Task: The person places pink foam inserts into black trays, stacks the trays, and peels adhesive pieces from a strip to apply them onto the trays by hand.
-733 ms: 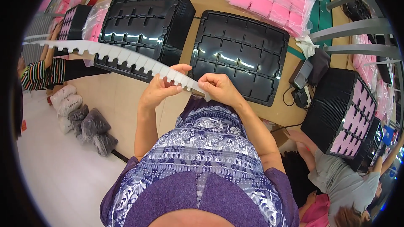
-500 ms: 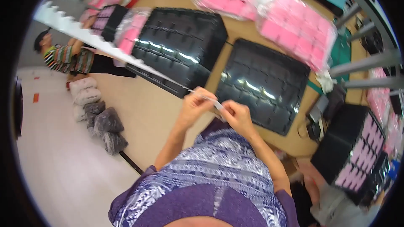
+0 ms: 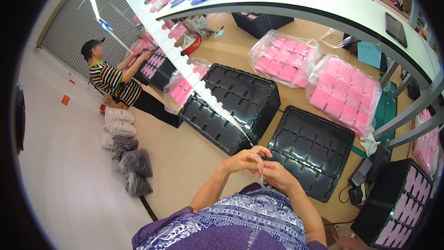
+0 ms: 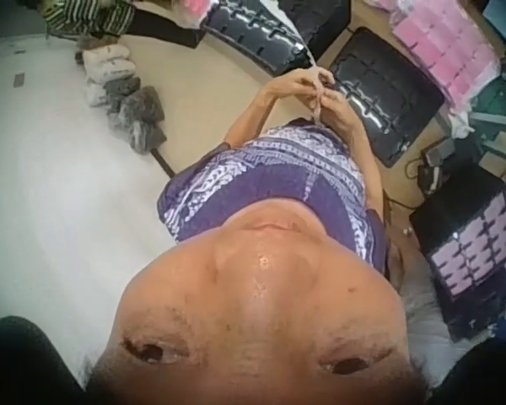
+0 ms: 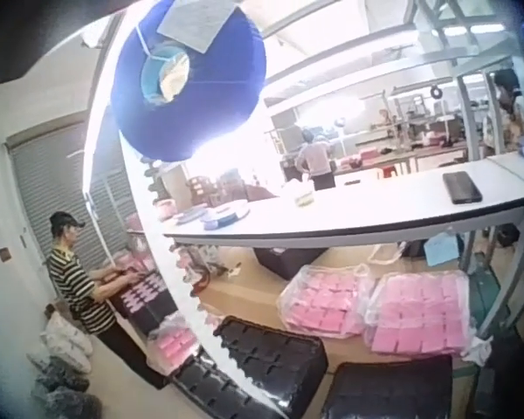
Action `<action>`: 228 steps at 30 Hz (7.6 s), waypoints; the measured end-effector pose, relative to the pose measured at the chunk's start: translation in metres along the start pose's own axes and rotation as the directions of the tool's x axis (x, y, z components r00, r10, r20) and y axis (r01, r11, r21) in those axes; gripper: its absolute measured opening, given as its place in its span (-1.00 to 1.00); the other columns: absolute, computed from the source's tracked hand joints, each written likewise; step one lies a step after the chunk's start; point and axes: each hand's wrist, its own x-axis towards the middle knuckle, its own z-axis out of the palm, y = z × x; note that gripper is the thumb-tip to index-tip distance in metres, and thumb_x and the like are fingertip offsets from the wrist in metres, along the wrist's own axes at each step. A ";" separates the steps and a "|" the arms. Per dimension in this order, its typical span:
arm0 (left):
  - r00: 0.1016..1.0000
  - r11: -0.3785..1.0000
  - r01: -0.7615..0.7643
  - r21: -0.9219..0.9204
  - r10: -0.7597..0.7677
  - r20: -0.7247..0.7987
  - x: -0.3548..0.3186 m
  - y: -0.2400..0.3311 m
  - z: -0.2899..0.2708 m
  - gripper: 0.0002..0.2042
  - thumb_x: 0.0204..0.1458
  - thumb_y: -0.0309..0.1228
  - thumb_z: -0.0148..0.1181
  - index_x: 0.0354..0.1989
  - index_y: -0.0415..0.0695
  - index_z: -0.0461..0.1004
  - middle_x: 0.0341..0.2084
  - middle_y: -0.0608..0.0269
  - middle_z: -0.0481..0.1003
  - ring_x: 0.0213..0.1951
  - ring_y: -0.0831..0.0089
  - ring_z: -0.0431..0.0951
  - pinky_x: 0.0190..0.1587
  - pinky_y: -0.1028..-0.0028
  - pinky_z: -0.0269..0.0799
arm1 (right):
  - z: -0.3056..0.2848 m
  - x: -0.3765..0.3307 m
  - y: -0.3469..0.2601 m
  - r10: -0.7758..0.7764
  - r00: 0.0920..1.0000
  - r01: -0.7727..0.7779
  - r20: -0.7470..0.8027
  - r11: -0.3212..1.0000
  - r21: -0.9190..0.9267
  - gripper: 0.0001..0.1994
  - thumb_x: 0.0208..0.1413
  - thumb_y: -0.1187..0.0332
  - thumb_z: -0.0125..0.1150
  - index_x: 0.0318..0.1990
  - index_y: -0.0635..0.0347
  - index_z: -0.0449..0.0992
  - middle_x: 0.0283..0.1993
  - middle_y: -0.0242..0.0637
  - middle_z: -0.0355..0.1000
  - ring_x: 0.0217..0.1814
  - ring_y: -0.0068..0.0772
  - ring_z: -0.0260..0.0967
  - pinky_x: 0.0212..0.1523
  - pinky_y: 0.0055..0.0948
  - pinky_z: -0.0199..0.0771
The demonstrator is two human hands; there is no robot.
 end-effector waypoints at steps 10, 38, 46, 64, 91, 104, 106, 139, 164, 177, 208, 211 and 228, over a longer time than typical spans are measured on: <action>0.948 0.989 0.074 -0.127 -0.110 -0.299 -0.001 -0.033 0.022 -0.69 0.00 -0.49 0.33 -0.07 -0.17 0.45 -0.22 0.38 0.46 -0.14 0.64 0.46 -0.09 0.54 0.43 | 0.013 0.001 0.015 -0.469 0.779 0.072 -0.416 0.726 -0.684 -0.92 0.10 0.42 0.25 -0.31 0.22 0.53 -0.52 -0.52 0.38 -0.48 -0.75 0.23 -0.46 -0.63 0.25; 0.729 0.986 0.081 -0.149 -0.160 -0.666 0.027 -0.019 0.039 -0.89 0.12 -0.46 0.21 -0.44 -0.18 0.52 -0.63 0.42 0.45 -0.65 0.72 0.38 -0.62 0.65 0.21 | 0.016 0.009 -0.032 -0.811 0.550 0.010 0.201 -0.234 -0.972 -0.87 -0.16 0.52 0.39 -0.46 0.17 0.51 -0.52 -0.41 0.33 -0.55 -0.46 0.29 -0.54 -0.50 0.33; 0.782 0.913 0.338 0.230 -0.136 -0.608 0.007 -0.035 0.026 -0.74 0.06 -0.43 0.23 -0.60 -0.26 0.34 -0.69 0.43 0.24 -0.55 0.67 0.18 -0.53 0.50 0.11 | -0.089 0.030 -0.064 -0.728 0.470 -0.276 -0.500 0.417 -0.866 -0.91 -0.02 0.40 0.26 -0.42 0.23 0.57 -0.46 -0.32 0.41 -0.46 -0.34 0.35 -0.39 -0.45 0.38; 0.827 0.885 0.374 0.278 -0.182 -0.533 -0.027 -0.013 0.017 -0.84 0.04 -0.50 0.23 -0.51 -0.30 0.43 -0.61 0.24 0.36 -0.57 0.56 0.30 -0.52 0.48 0.20 | -0.193 0.074 -0.055 -0.753 0.564 -0.620 -0.339 -0.116 -0.776 -0.85 -0.08 0.25 0.36 -0.46 0.06 0.55 -0.45 -0.37 0.46 -0.31 -0.28 0.36 -0.17 -0.25 0.21; 0.939 0.919 0.228 0.321 -0.120 -0.323 -0.010 0.017 -0.022 -0.87 0.08 -0.48 0.21 -0.43 -0.27 0.44 -0.51 0.25 0.34 -0.46 0.45 0.35 -0.41 0.45 0.28 | -0.197 0.091 -0.039 -0.666 0.735 -0.591 -0.123 -0.541 -0.598 -0.91 -0.08 0.39 0.22 -0.49 0.13 0.43 -0.49 -0.22 0.41 -0.39 -0.21 0.41 -0.28 -0.22 0.26; 0.891 0.944 0.328 0.043 -0.294 -0.347 0.007 0.008 -0.025 -0.90 0.13 -0.52 0.20 -0.24 -0.29 0.51 -0.51 0.33 0.47 -0.60 0.69 0.33 -0.55 0.61 0.25 | -0.097 -0.031 -0.033 -0.431 0.463 0.208 -0.774 0.902 -0.378 -0.91 0.24 0.42 0.06 -0.22 0.25 0.42 -0.32 -0.32 0.42 -0.41 -0.61 0.35 -0.45 -0.56 0.47; 0.899 0.958 0.284 -0.040 -0.281 -0.336 0.016 -0.008 -0.023 -0.87 0.08 -0.52 0.25 -0.23 -0.28 0.50 -0.67 0.34 0.47 -0.67 0.70 0.38 -0.61 0.60 0.26 | -0.072 -0.058 -0.019 -0.403 0.570 0.238 -0.716 0.915 -0.325 -0.90 0.23 0.43 0.07 -0.16 0.25 0.43 -0.28 -0.30 0.42 -0.41 -0.62 0.34 -0.44 -0.55 0.49; 0.951 0.971 0.217 -0.097 -0.233 -0.204 0.068 -0.007 0.032 -0.91 0.18 -0.48 0.06 -0.31 -0.25 0.38 -0.56 0.20 0.54 -0.48 0.54 0.58 -0.38 0.59 0.50 | 0.024 -0.027 -0.064 -0.540 0.581 -0.286 -0.609 0.565 -0.774 -0.90 0.01 0.44 0.31 -0.39 0.29 0.53 -0.61 -0.43 0.38 -0.60 -0.68 0.25 -0.57 -0.56 0.26; 0.877 0.780 0.480 0.401 -0.427 -0.221 0.031 -0.046 0.029 -0.78 0.17 -0.36 0.10 -0.42 -0.27 0.49 -0.70 0.24 0.43 -0.60 0.56 0.45 -0.49 0.51 0.35 | -0.219 -0.128 -0.099 -0.899 0.258 -0.690 -0.355 0.086 -0.719 -0.90 -0.04 0.31 0.32 -0.43 0.09 0.56 -0.23 -0.33 0.45 -0.12 -0.22 0.36 -0.08 -0.22 0.26; 0.896 0.813 0.435 0.387 -0.352 -0.270 0.051 -0.036 0.036 -0.85 0.11 -0.43 0.14 -0.39 -0.28 0.49 -0.63 0.24 0.43 -0.59 0.57 0.44 -0.49 0.51 0.35 | -0.236 -0.123 -0.079 -0.888 0.314 -0.826 -0.335 -0.081 -0.558 -0.85 -0.08 0.24 0.37 -0.43 0.00 0.52 -0.36 -0.37 0.37 -0.18 -0.25 0.30 -0.09 -0.22 0.13; 0.997 0.979 0.062 0.192 -0.072 0.043 0.164 -0.026 0.085 -0.91 0.06 -0.47 0.25 -0.30 -0.21 0.59 -0.32 0.23 0.52 -0.23 0.43 0.50 -0.11 0.44 0.40 | -0.062 -0.125 -0.024 -0.126 0.934 0.279 -0.333 0.841 0.463 -0.64 0.30 0.02 0.02 -0.30 0.15 0.43 -0.56 -0.50 0.22 -0.54 -0.58 0.18 -0.39 -0.40 0.39; 0.982 0.963 -0.023 0.270 -0.029 0.187 0.172 -0.023 0.073 -0.92 0.03 -0.48 0.27 -0.31 -0.19 0.61 -0.34 0.24 0.54 -0.21 0.43 0.52 -0.14 0.43 0.43 | -0.075 -0.146 -0.043 -0.023 0.864 0.143 -0.503 0.969 0.201 -0.79 0.26 0.20 0.13 -0.35 0.11 0.40 -0.54 -0.53 0.21 -0.55 -0.66 0.12 -0.49 -0.58 0.23; 0.832 0.492 -0.549 0.676 0.398 0.386 0.339 -0.110 0.082 -0.90 -0.18 -0.52 0.35 -0.43 -0.08 0.64 -0.34 0.35 0.51 -0.25 0.29 0.45 -0.16 0.37 0.41 | -0.225 -0.150 -0.158 -0.592 0.428 -0.853 -0.683 -0.014 -0.522 -0.61 -0.13 -0.03 0.37 -0.38 0.15 0.62 -0.37 -0.16 0.57 -0.24 -0.09 0.54 -0.25 -0.20 0.51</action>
